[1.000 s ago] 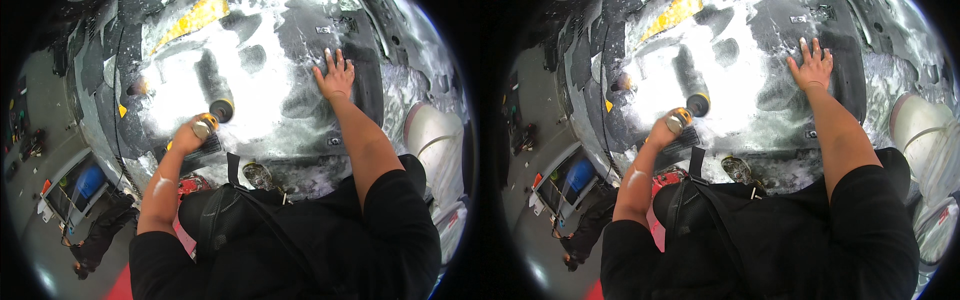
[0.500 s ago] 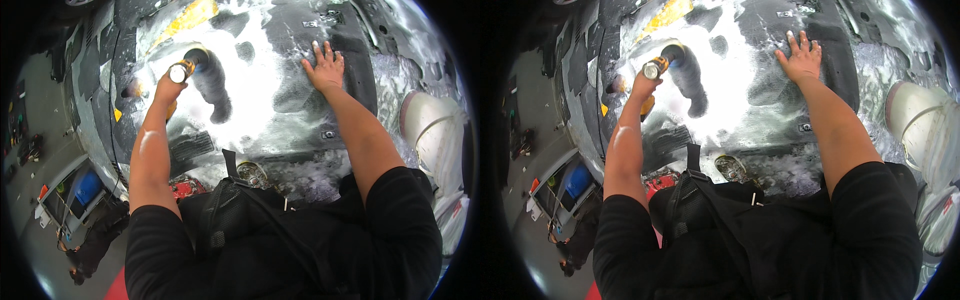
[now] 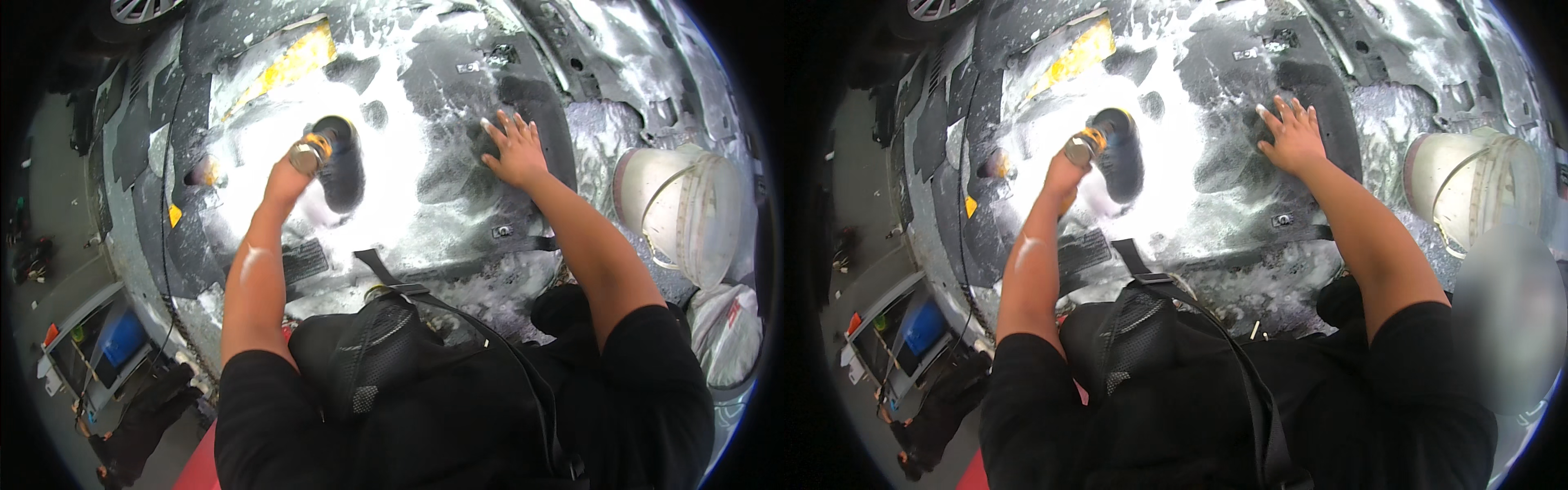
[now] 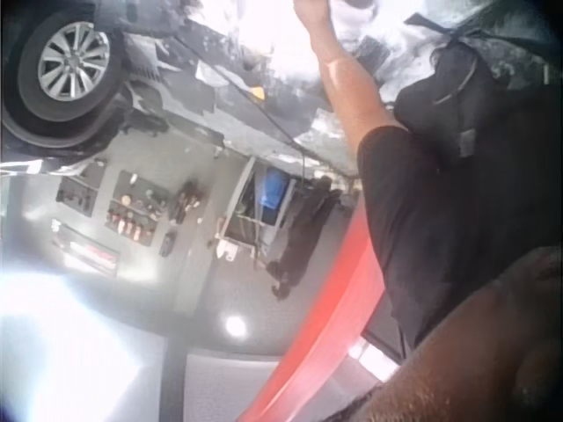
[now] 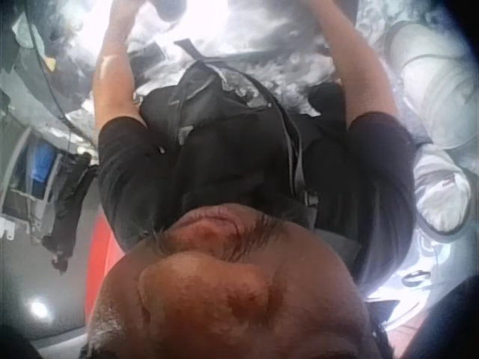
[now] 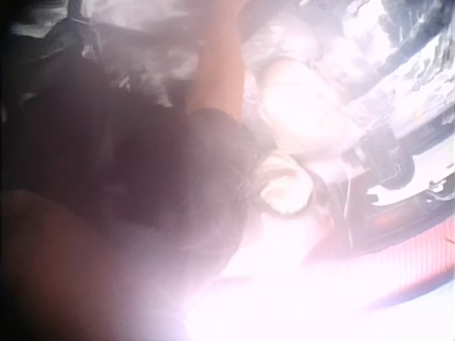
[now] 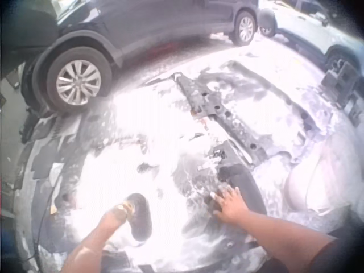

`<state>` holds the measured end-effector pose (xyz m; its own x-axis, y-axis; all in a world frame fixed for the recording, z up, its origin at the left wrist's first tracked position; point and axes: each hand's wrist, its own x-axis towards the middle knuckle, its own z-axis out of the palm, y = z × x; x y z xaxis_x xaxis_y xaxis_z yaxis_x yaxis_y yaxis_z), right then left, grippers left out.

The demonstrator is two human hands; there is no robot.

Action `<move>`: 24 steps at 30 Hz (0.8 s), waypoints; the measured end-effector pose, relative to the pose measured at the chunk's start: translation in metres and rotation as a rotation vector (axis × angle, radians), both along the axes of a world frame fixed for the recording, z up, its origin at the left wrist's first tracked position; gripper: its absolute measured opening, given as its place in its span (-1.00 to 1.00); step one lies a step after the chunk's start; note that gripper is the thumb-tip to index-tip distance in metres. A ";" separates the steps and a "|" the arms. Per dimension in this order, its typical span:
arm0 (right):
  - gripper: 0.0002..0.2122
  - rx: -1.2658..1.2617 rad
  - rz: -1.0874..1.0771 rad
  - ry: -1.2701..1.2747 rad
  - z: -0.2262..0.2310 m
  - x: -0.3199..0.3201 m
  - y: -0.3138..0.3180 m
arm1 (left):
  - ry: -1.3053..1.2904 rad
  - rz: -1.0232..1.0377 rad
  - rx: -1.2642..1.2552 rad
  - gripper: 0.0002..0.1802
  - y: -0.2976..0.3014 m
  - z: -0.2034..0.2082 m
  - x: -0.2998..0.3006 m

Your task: The person uses a yellow power polisher to apply a white compound to the hood of a silver car. They move the tool in circular motions across the surface, occasionally pausing to reposition or add more compound from a nearby bucket.

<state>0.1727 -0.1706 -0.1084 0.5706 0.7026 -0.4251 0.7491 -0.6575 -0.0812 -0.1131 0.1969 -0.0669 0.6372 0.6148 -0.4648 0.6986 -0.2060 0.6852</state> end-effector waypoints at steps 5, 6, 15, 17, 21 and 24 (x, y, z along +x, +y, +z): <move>-0.35 0.001 -0.022 -0.092 0.034 0.015 -0.049 | 0.015 -0.163 0.244 -0.37 0.056 0.001 0.064; -0.36 -0.029 -0.053 -0.105 0.038 0.020 -0.060 | 0.002 -0.179 0.182 -0.37 0.039 0.010 0.078; -0.34 0.065 -0.247 -0.269 0.004 0.067 -0.072 | 0.525 -0.608 0.223 -0.26 -0.043 0.052 -0.025; -0.35 0.054 -0.288 -0.204 -0.008 0.063 -0.066 | 0.545 -0.634 0.205 -0.34 -0.054 0.057 -0.056; -0.36 0.048 -0.388 -0.142 -0.027 0.058 -0.062 | 0.398 -0.414 0.162 -0.35 -0.052 0.030 -0.041; -0.35 0.077 -0.364 -0.146 -0.031 0.056 -0.058 | 0.281 -0.327 0.268 -0.38 0.018 -0.013 -0.014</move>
